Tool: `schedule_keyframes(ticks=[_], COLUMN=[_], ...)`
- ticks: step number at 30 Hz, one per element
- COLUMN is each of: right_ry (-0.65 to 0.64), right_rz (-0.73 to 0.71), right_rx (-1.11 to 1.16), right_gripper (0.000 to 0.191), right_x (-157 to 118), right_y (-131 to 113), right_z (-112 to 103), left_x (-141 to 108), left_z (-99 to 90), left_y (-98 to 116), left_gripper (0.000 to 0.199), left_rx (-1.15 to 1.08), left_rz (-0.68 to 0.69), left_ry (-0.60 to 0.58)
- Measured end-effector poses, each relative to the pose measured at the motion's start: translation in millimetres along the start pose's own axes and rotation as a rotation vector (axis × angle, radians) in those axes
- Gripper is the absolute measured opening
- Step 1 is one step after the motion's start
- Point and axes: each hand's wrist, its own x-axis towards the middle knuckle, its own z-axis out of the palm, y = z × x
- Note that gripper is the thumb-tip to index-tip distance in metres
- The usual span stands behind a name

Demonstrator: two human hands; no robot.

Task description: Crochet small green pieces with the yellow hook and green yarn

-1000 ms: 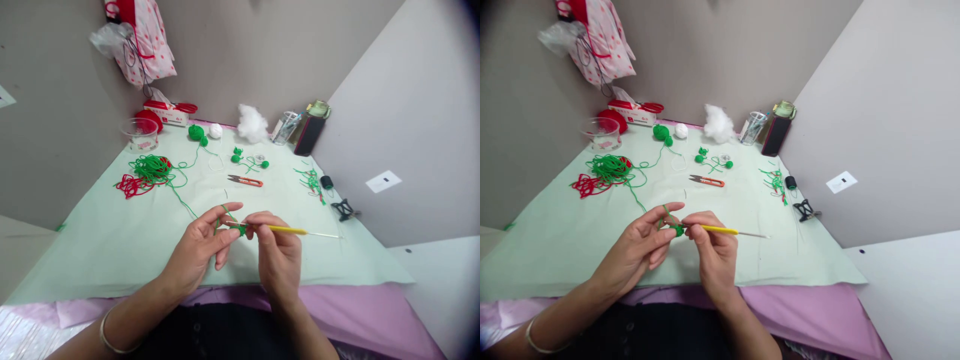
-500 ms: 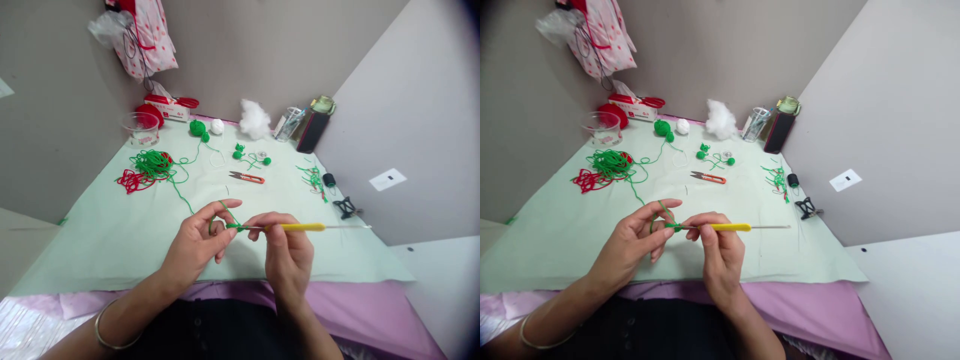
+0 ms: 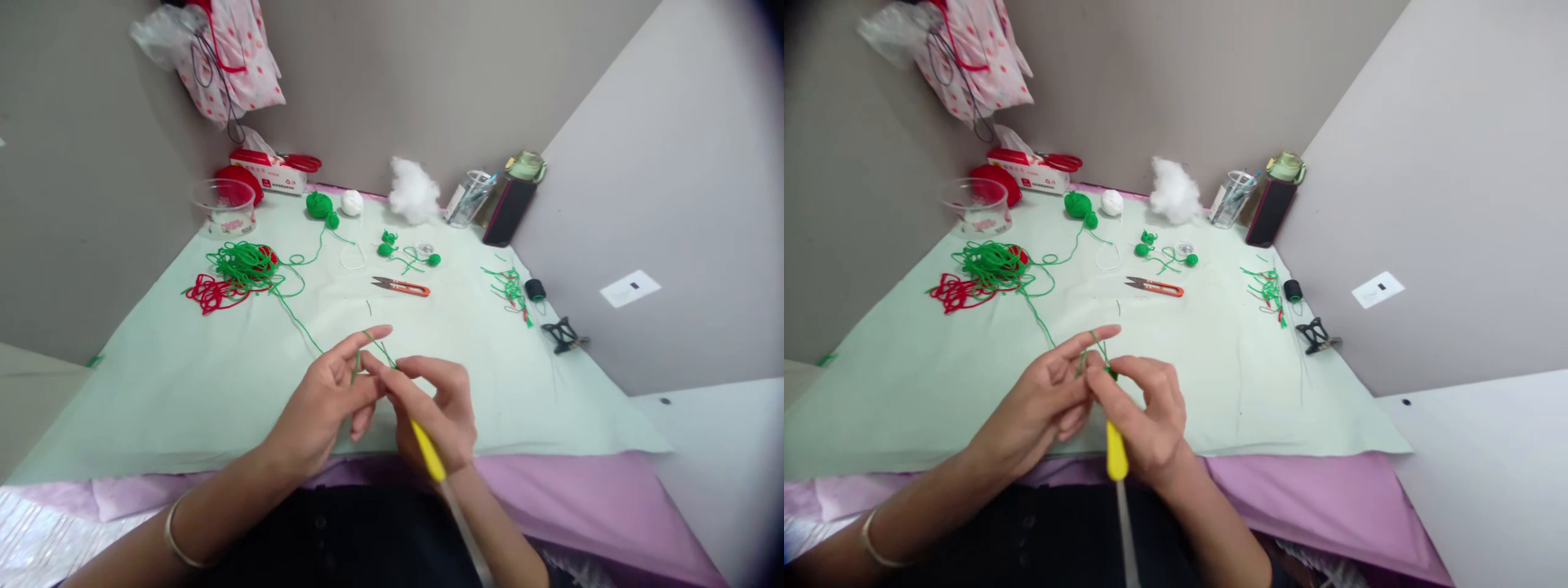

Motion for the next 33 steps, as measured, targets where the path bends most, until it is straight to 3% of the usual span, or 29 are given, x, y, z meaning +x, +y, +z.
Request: schedule_keyframes(ticks=[2,4,6,8,11,13,16,19,22,24,27,33], right_ry=[0.045,0.085,0.076,0.039,0.023,0.006,0.006,0.059,0.106,0.074,0.020,0.036], right_rz=[0.177,0.373,0.480,0.486,0.415,0.296,0.111,0.270,0.510,0.558,0.611,0.736], right_rx=[0.188,0.401,0.541,0.576,0.450,0.275,0.081,0.246,0.570,0.669,0.641,0.812], right_gripper=[0.027,0.023,0.021,0.019,0.021,0.029,0.039,0.030,0.019,0.016,0.015,0.023], right_x=[6,13,19,21,16,10,4,8,15,17,17,21], right_y=[-1,-1,-1,-2,-4,-5,-3,1,4,4,4,7], right_z=[-4,-7,-8,-6,-3,-2,-2,-6,-8,-6,-3,-4], left_x=[2,4,3,2,1,3,5,7,6,4,2,2], left_z=[-2.4,-3.9,-3.4,-1.3,2.1,3.1,1.1,-3.3,-4.3,-2.3,0.8,-2.8], left_y=[4,8,9,6,-1,-4,-4,1,6,5,1,0], left_gripper=[0.052,0.042,0.042,0.044,0.042,0.044,0.042,0.033,0.036,0.041,0.041,0.034], left_rx=[-0.119,-0.152,-0.120,-0.068,-0.024,-0.054,-0.168,-0.256,-0.258,-0.202,-0.094,0.010], left_rz=[-0.065,-0.051,-0.020,0.000,0.057,0.070,-0.047,-0.129,-0.068,-0.025,0.019,0.076], left_ry=[-0.032,-0.010,-0.003,-0.004,0.026,0.040,-0.027,-0.077,-0.038,-0.023,-0.026,-0.013])
